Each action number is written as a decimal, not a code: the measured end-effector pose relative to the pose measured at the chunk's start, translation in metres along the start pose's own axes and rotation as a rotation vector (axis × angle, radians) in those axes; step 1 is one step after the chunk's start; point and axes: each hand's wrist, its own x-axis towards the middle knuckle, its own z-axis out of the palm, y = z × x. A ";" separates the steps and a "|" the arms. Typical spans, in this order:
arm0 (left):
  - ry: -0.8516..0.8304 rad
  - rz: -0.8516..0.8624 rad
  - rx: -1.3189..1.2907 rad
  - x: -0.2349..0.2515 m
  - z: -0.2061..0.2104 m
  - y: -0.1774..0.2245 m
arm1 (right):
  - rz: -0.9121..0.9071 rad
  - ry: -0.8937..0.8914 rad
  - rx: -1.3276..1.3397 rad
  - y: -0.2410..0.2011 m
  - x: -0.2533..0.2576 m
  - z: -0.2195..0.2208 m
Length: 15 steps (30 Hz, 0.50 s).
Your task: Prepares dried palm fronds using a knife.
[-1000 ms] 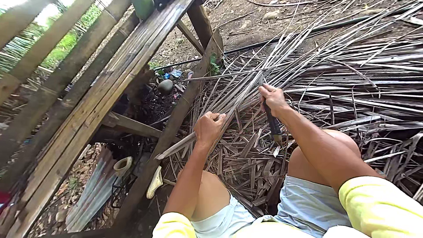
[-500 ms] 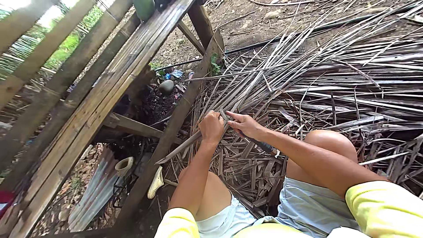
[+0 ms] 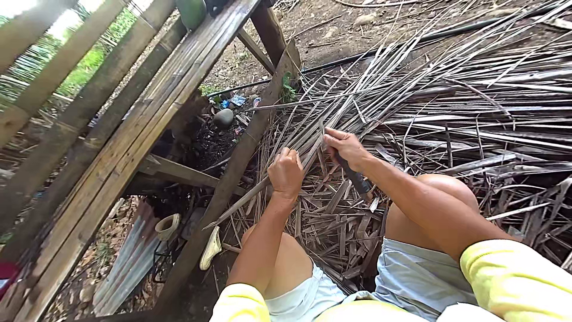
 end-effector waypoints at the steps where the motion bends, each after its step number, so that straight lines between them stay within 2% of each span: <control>1: 0.007 0.012 -0.019 -0.002 -0.002 -0.002 | -0.003 0.036 0.030 -0.004 0.005 -0.007; 8: 0.003 -0.014 -0.053 -0.006 -0.011 -0.010 | -0.069 0.308 0.057 -0.014 0.029 -0.053; 12: -0.110 -0.167 -0.132 0.008 -0.011 -0.009 | -0.131 0.214 0.018 -0.016 0.016 -0.032; 15: -0.083 -0.180 -0.155 0.007 -0.015 -0.011 | -0.104 0.330 0.042 -0.010 0.028 -0.050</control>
